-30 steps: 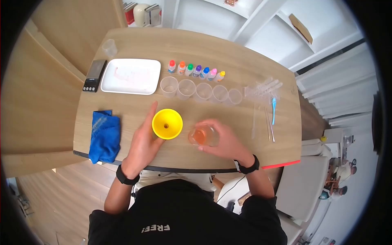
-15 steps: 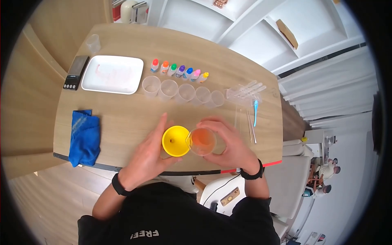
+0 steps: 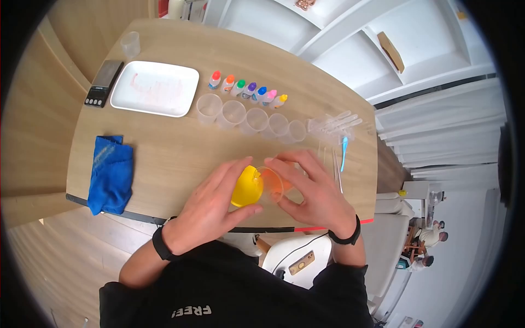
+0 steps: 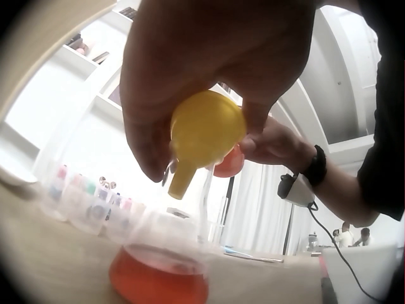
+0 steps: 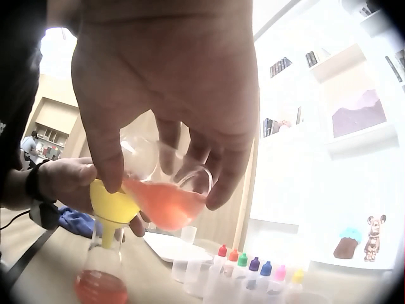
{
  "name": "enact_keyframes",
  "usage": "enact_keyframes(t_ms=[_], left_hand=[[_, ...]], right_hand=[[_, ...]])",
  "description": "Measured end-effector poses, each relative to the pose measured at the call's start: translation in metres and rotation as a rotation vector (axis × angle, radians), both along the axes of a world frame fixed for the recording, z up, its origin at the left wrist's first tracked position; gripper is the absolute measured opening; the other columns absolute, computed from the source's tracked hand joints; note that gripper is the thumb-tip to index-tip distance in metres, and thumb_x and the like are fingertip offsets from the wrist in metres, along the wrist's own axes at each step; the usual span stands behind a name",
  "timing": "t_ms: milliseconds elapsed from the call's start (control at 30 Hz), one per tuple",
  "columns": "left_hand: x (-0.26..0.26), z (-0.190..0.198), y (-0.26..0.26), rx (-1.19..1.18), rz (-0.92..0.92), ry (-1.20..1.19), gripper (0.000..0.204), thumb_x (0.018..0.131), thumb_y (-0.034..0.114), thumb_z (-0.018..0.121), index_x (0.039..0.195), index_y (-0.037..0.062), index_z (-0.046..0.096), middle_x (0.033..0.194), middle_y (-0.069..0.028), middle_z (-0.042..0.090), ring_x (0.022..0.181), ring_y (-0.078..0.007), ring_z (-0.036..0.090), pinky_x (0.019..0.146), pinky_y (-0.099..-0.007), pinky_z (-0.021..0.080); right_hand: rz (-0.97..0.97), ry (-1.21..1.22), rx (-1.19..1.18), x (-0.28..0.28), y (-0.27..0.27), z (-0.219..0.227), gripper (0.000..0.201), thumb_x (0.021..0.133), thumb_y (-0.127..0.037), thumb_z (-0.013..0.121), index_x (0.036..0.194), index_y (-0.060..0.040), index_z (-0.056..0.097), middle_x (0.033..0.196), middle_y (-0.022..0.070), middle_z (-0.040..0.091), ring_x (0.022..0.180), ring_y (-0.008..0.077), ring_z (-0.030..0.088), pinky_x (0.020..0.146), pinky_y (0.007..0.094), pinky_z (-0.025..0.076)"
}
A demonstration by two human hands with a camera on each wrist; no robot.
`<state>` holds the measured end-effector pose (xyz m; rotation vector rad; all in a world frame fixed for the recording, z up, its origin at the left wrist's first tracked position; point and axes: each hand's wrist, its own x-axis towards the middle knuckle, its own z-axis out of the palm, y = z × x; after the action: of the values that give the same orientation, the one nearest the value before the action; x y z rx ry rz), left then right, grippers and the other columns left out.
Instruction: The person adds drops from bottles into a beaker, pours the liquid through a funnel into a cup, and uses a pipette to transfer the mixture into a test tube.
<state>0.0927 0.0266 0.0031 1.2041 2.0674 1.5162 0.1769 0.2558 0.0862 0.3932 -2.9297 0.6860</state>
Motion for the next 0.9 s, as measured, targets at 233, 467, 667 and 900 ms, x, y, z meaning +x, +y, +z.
enact_keyframes(t_ms=[233,467,667,900], left_hand=[[0.001,-0.003,-0.001,0.042,0.014,0.016,0.076,0.094,0.024,0.085,0.155,-0.0005,0.046,0.142,-0.0234,0.060,0.127,-0.0442,0.062,0.106,-0.0475,0.054],[0.000,-0.002,-0.001,0.048,0.016,0.024,0.074,0.094,0.023,0.085,0.154,-0.0006,0.047,0.141,-0.0224,0.061,0.127,-0.0433,0.062,0.106,-0.0469,0.053],[0.001,-0.005,0.001,0.058,0.020,0.027,0.073,0.094,0.022,0.085,0.153,-0.0007,0.048,0.140,-0.0223,0.061,0.127,-0.0430,0.063,0.106,-0.0468,0.053],[0.001,-0.003,0.000,0.052,0.037,0.047,0.073,0.093,0.022,0.085,0.152,-0.0011,0.049,0.139,-0.0221,0.061,0.126,-0.0429,0.063,0.105,-0.0471,0.053]], right_hand=[[0.056,0.042,0.110,-0.002,-0.007,0.009,0.072,0.073,0.003,0.082,0.143,-0.0090,0.067,0.125,0.0112,0.063,0.109,0.0346,0.065,0.089,0.0430,0.059],[0.075,0.084,0.234,-0.004,-0.011,0.015,0.067,0.076,0.001,0.081,0.141,-0.0073,0.069,0.125,0.0130,0.063,0.113,0.0348,0.065,0.092,0.0434,0.058],[0.083,0.128,0.358,-0.003,-0.015,0.011,0.065,0.076,-0.002,0.077,0.141,-0.0085,0.071,0.125,0.0119,0.063,0.119,0.0325,0.063,0.093,0.0434,0.057],[0.117,0.203,0.489,-0.001,-0.020,0.009,0.060,0.077,-0.012,0.074,0.138,-0.0111,0.073,0.126,0.0096,0.064,0.122,0.0313,0.063,0.097,0.0444,0.057]])
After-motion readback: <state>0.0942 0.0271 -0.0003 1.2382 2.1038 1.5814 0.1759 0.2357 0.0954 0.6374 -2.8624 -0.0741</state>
